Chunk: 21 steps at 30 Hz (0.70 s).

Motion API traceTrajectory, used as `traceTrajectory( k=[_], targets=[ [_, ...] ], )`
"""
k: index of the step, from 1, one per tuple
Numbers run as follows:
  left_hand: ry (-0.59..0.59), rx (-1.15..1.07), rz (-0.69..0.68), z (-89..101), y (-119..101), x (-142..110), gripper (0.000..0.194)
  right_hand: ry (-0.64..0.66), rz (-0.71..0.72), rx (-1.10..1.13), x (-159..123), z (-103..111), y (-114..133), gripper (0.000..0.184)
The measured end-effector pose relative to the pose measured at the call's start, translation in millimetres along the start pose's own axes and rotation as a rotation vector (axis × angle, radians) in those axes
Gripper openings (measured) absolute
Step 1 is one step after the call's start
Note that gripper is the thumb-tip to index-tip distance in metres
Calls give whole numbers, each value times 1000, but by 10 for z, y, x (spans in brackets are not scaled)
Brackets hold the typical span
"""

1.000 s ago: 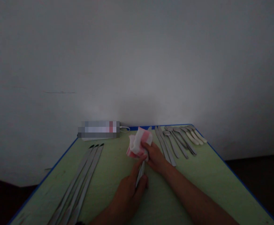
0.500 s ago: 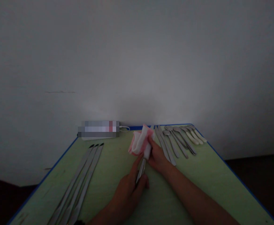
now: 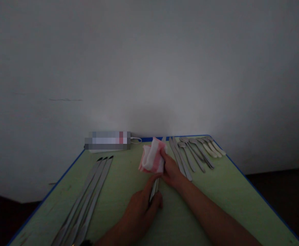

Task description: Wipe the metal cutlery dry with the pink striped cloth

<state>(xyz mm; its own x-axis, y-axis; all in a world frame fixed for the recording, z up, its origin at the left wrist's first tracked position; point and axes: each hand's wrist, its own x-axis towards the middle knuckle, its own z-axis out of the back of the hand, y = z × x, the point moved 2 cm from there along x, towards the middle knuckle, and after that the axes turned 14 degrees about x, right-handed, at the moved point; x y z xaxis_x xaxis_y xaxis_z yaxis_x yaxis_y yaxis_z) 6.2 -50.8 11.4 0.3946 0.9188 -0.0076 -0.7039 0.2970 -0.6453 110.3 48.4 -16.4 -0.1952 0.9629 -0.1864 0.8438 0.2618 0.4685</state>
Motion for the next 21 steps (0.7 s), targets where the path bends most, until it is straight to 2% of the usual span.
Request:
traceTrajectory(
  k=[3, 7, 10, 14, 17, 21],
  targets=[
    [11, 6, 8, 16, -18, -6, 43, -48, 16, -4, -1, -9, 2, 34],
    [25, 7, -6, 26, -31, -15, 44, -128, 36, -30, -14, -13, 16, 17],
    [4, -36, 10, 25, -10, -8, 48, -99, 7, -25, -4, 1, 15, 10],
    [-36, -82, 44, 18, 20, 11, 51, -69, -43, 19, 10, 20, 4, 17],
    [2, -34, 41, 15, 24, 14, 48, -54, -43, 35, 11, 9, 2, 29],
    [49, 83, -66, 66, -11, -52, 37, -78, -53, 76, 14, -18, 19, 39]
  ],
)
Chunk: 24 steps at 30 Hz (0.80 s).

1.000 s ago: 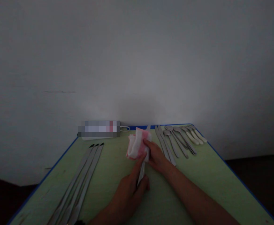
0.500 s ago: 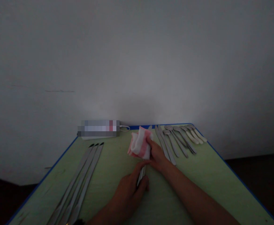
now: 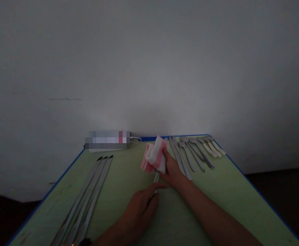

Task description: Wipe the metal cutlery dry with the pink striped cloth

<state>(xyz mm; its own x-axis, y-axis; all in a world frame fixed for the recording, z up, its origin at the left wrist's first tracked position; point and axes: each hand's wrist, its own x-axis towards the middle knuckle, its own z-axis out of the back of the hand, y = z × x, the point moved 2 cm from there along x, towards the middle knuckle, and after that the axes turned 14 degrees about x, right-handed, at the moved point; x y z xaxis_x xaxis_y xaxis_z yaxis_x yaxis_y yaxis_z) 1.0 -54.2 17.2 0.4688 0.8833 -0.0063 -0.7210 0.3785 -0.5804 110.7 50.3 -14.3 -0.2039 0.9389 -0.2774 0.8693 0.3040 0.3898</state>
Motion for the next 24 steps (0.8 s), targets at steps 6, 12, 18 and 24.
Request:
traceTrajectory(
  k=[6, 12, 18, 24],
  targets=[
    [175, 177, -361, 81, -135, -170, 29, -65, 46, 142, -5, -23, 87, 33],
    [255, 191, -355, 64, -127, -243, 21, -2, 85, 80, 15, 18, 84, 25],
    [174, 6, -94, -29, -118, -166, 21, 97, 128, -137, -10, 52, 27, 32],
    [124, -5, -50, -10, -149, -59, 23, 91, 95, -228, -101, -19, 6, 27]
  ],
)
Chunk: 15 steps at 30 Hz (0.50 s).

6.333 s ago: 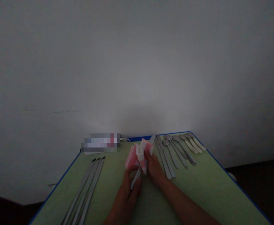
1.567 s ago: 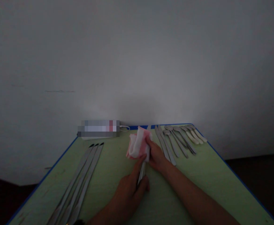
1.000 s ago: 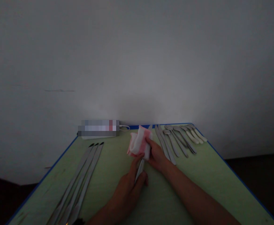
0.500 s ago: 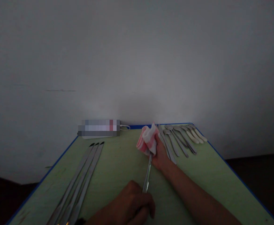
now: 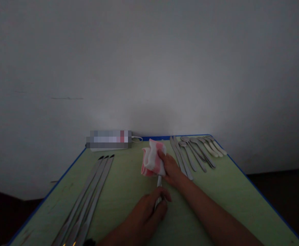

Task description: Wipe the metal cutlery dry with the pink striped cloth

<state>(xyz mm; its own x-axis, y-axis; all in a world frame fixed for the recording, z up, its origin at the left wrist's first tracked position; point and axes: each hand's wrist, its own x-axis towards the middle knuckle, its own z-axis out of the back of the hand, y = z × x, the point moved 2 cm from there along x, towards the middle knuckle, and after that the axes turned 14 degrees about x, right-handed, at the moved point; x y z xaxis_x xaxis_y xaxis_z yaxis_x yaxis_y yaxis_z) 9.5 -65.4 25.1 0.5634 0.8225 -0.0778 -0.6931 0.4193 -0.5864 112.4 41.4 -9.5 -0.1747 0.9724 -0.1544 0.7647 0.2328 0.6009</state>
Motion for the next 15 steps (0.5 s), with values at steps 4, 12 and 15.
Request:
traceTrajectory(
  k=[4, 12, 15],
  targets=[
    [108, 327, -251, 14, -102, -69, 19, -43, -32, 65, 32, 15, 6, 32],
    [82, 523, -600, -165, -47, -121, 26, -192, -43, 239, 93, 46, 56, 28],
    [89, 470, -516, -157, -51, -138, 17, -169, -28, 197, 108, 68, 41, 25]
  ],
)
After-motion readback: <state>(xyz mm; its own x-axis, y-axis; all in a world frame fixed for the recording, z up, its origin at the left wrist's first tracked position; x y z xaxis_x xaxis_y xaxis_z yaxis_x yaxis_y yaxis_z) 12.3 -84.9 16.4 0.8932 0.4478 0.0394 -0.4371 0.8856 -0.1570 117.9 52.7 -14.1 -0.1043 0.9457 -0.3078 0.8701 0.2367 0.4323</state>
